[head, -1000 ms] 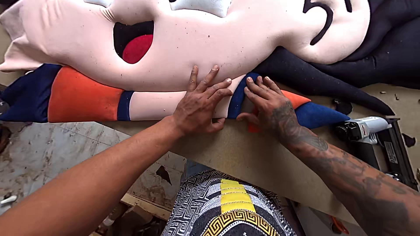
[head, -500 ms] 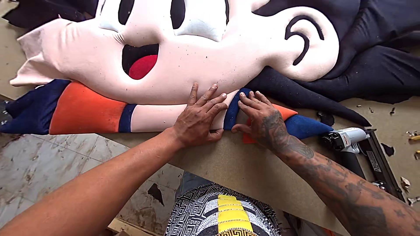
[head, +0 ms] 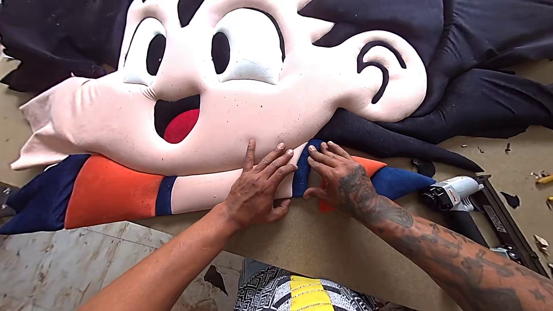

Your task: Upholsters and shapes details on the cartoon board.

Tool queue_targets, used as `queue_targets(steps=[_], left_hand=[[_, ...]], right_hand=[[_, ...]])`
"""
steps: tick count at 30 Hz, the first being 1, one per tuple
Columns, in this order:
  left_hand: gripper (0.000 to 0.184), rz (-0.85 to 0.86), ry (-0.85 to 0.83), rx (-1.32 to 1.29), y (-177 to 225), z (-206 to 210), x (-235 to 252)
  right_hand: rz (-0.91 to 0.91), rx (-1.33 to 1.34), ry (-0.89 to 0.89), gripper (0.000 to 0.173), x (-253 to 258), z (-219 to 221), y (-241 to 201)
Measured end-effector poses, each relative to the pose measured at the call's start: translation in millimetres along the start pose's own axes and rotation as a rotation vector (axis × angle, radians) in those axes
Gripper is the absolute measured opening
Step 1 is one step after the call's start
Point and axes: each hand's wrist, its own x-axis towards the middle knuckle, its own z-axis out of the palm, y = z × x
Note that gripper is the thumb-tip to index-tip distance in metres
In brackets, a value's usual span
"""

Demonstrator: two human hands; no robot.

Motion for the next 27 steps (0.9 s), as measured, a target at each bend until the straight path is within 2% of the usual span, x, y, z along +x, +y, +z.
queue_targets(steps=[7,11,14,17,20,24,27], left_hand=[[0.074,0.034,-0.030,-0.017,-3,-2,1],[0.066,0.062,-0.057,-0.043,-10,-9,6],[0.060,0.185,-0.105,-0.018,-28,-20,21],[0.055,0.345,-0.015,-0.001,-43,-14,46],[0.056,0.450,-0.018,0.023,-44,-2,64],[0.058,0.635,-0.118,-0.052,-47,4,72],[0.054,0.705,-0.265,-0.186,-49,6,78]], right_hand=[[0.012,0.011,0.011,0.067,1,-1,0],[0.003,-0.006,-0.003,0.067,2,-3,1],[-0.002,-0.010,0.027,0.066,2,-2,1],[-0.016,-0.036,0.057,0.066,1,2,4],[-0.012,-0.063,0.040,0.066,-4,7,4],[0.005,-0.022,0.063,0.041,-12,11,-9],[0.003,0.011,0.109,0.031,-22,14,-17]])
